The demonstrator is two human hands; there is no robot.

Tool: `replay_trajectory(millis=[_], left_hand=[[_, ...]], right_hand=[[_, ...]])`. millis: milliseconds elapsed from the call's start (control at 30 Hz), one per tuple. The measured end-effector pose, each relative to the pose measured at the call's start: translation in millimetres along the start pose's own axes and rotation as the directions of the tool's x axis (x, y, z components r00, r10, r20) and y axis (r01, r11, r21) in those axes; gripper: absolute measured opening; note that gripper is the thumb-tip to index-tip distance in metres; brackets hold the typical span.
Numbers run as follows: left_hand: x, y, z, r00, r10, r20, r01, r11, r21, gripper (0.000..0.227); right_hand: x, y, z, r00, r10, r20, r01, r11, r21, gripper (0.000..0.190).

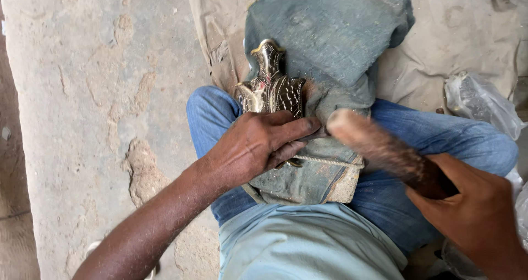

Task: The person sits cross-legged and uses a hammer and chisel to emboss a decorative pattern onto a metal object resting on a cloth-covered block on their lap. They repeatedly strike the chisel along the edges and surface of the object.

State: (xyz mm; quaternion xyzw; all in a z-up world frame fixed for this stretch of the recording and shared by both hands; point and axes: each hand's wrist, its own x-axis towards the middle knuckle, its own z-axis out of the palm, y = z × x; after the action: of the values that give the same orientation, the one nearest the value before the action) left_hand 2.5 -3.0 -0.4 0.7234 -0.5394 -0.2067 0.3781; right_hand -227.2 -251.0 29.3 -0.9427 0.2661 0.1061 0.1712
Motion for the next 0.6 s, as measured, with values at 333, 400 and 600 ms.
replay_trajectory(millis=[333,400,600], left_hand=[[1.5,0.8,-3.9,1.0,0.007,-0.002,-0.007,1.0,-0.023,0.035],[3.3,5.3,-6.2,1.0,-0.01,0.024,0.01,1.0,-0.008,0.034],[-12.2,18.6,-23.5,0.976,0.008,-0.217,-0.038,0.99,-0.134,0.022]], right_hand=[[-13.8,-0.1,12.4,0.968,0.07,-0.241,0.088,0.802,0.59,0.025],[-18.6,10.4,19.9,0.992,0.09,-0.085,-0.037,0.87,0.491,0.029],[-29.2,49.3,50.5,0.88,0.359,0.311,-0.414,0.9,0.133,0.05]])
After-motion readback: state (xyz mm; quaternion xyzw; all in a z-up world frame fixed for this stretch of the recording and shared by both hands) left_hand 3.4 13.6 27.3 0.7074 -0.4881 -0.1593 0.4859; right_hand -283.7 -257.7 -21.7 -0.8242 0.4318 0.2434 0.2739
